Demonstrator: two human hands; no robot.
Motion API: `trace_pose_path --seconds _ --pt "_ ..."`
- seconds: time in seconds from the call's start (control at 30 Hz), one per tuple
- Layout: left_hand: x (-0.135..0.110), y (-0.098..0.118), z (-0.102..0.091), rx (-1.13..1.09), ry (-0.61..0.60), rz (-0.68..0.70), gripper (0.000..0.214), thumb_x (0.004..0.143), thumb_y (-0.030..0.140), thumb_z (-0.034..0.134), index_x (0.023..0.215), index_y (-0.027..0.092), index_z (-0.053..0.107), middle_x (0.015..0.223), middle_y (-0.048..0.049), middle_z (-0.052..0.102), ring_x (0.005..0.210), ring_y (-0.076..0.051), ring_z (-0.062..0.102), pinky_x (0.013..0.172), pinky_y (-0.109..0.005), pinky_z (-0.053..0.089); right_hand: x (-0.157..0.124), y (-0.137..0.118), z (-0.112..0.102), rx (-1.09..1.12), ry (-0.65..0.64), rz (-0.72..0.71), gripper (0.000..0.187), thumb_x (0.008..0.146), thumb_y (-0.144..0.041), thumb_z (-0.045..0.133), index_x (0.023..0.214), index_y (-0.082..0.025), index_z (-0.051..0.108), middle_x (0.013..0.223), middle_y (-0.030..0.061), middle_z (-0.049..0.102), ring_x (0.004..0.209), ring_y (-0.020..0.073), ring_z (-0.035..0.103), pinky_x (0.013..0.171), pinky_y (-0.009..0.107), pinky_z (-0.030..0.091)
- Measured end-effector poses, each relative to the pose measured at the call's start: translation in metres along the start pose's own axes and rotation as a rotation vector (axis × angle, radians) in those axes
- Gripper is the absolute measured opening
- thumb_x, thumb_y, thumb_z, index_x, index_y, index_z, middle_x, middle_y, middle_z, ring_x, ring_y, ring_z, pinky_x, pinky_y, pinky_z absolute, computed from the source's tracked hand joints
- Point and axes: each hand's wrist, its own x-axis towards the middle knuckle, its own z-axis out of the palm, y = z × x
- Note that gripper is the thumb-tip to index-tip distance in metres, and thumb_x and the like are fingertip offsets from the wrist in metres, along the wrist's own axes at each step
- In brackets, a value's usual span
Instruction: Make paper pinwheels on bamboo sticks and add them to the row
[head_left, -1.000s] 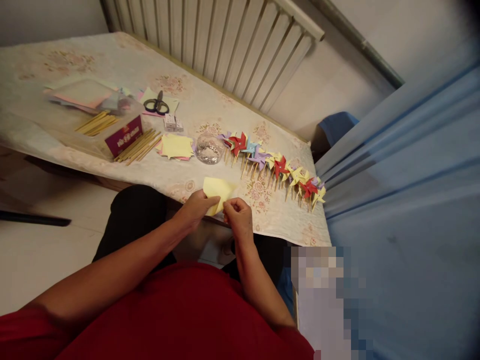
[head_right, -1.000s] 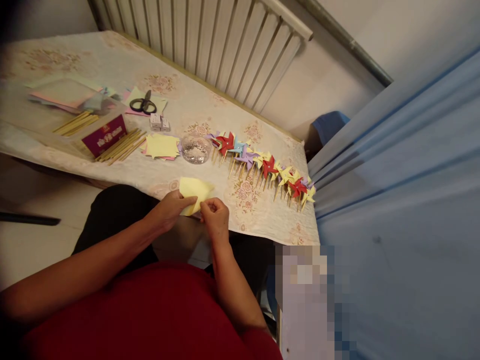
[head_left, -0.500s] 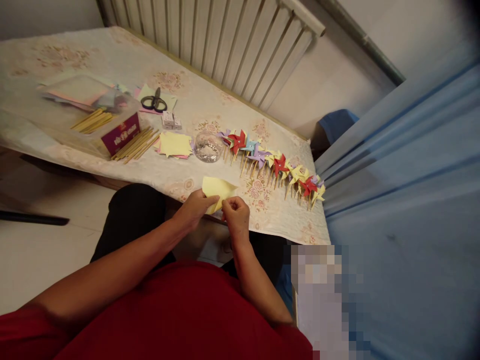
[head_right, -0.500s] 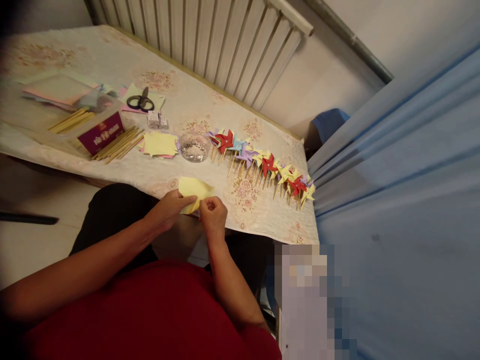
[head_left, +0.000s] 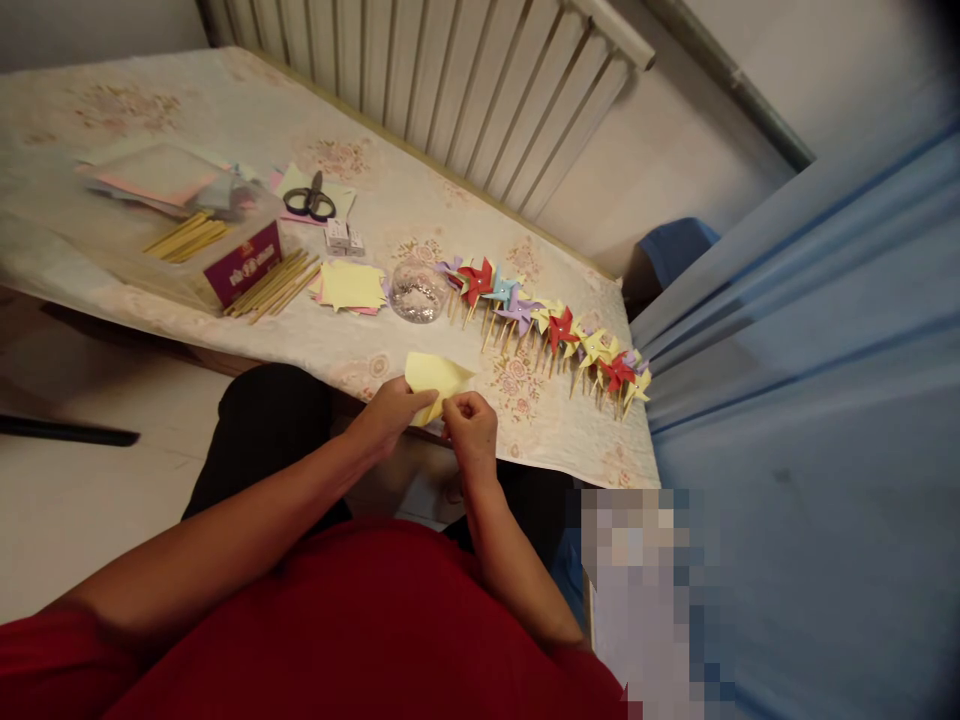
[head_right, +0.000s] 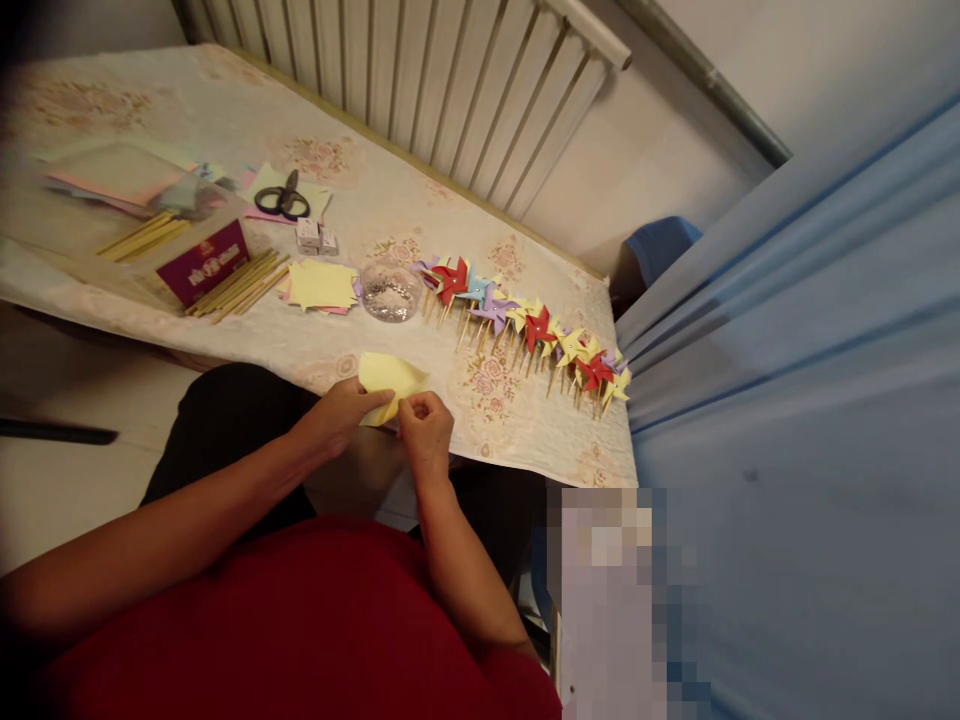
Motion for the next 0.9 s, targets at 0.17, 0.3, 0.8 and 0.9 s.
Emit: trace_pose_path --seconds 0.17,0.3,0.8,0.9 --pt "-0.001 0.0 -0.001 0.016 0.014 0.005 0.034 0.057 0.027 0.073 0.088 0.014 0.071 0.073 -0.0033 0.073 0.068 -0.019 0.064 0.063 -0.028 0.047 0.0 0.001 0.0 -0.007 0.0 -0.008 0.014 0.074 -0.032 0.061 0.065 -0.023 0.054 0.051 -0.0075 0.051 0.044 0.0116 0.047 0.046 0.024 0.037" --pt "0.0 -0.001 -0.002 0.036 0.012 0.022 0.037 0.058 0.028 0.074 0.091 0.013 0.071 0.074 -0.0032 0.073 0.07 -0.019 0.064 0.065 -0.028 0.048 0.001 0.003 0.0 -0.016 0.001 -0.002 0.014 0.074 -0.033 0.062 0.066 -0.023 0.055 0.052 -0.0067 0.051 0.046 0.0121 0.047 0.047 0.025 0.037" --pt "0.009 0.006 -0.016 0.318 -0.112 0.041 0.039 0.06 0.039 0.07 0.088 0.012 0.072 0.08 -0.0065 0.074 0.076 -0.022 0.065 0.069 -0.031 0.049 0.027 -0.002 -0.041 -0.041 0.085 -0.17 0.057 0.067 -0.043 0.075 0.117 -0.019 0.065 0.115 0.0109 0.067 0.094 0.0205 0.063 0.078 0.033 0.054" --pt "0.011 0.013 -0.019 0.513 -0.181 0.04 0.035 0.061 0.039 0.066 0.084 0.013 0.071 0.079 -0.0057 0.072 0.07 -0.02 0.061 0.063 -0.029 0.044 0.037 -0.014 -0.058 -0.02 -0.07 -0.2 0.05 0.07 -0.044 0.074 0.114 -0.02 0.068 0.119 0.0109 0.068 0.1 0.022 0.064 0.082 0.035 0.054"
